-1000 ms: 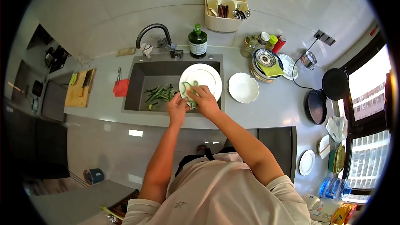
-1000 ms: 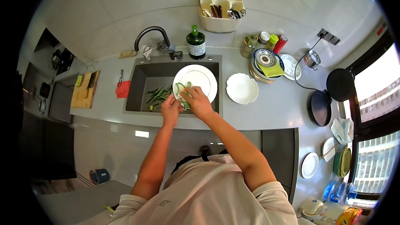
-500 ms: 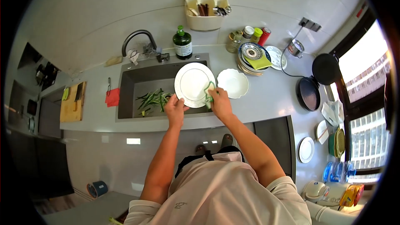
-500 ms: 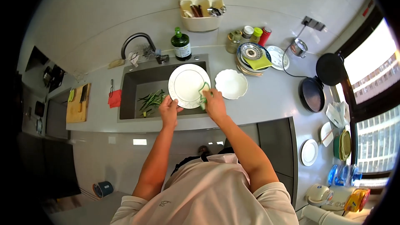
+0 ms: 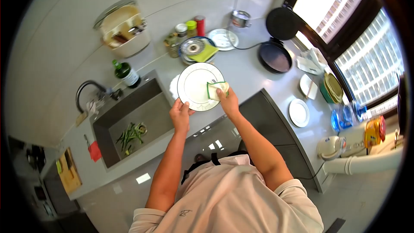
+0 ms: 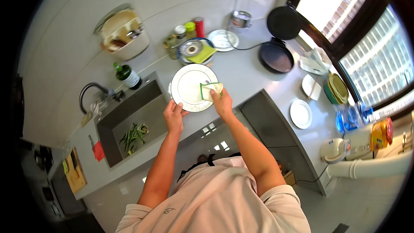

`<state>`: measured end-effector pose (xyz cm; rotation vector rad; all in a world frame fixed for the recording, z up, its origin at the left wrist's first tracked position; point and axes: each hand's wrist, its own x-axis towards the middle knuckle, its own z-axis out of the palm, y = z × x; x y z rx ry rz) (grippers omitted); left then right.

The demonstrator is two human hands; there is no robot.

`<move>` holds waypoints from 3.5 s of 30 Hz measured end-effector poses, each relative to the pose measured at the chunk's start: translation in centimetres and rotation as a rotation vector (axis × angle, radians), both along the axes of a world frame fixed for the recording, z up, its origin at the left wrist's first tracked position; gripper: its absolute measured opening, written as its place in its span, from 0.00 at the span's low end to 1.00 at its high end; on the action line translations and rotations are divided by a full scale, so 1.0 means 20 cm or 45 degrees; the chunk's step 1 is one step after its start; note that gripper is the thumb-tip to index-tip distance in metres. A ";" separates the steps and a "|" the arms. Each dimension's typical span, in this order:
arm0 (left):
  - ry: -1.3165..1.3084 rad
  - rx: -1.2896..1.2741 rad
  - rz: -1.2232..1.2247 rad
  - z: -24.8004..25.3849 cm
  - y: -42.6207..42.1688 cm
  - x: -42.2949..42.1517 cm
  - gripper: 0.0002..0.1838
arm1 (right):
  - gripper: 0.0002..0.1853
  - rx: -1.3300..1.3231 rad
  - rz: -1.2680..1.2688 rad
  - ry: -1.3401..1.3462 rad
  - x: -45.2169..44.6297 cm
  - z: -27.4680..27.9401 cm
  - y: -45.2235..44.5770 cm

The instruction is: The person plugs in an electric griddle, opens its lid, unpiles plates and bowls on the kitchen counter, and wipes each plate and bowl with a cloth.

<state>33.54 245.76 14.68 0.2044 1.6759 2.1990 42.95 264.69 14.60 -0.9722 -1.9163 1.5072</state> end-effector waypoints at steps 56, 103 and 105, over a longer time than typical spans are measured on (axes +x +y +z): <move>0.847 -0.358 -1.163 -0.29 2.67 1.36 0.27 | 0.20 -0.208 -1.269 -0.086 1.71 -0.26 1.84; 0.528 -0.635 -0.695 -0.39 2.78 1.17 0.24 | 0.16 0.307 -0.333 0.030 1.45 -0.32 2.18; 0.600 -0.791 -0.365 -0.50 2.56 1.05 0.22 | 0.16 0.363 -0.144 -0.142 1.33 -0.41 2.10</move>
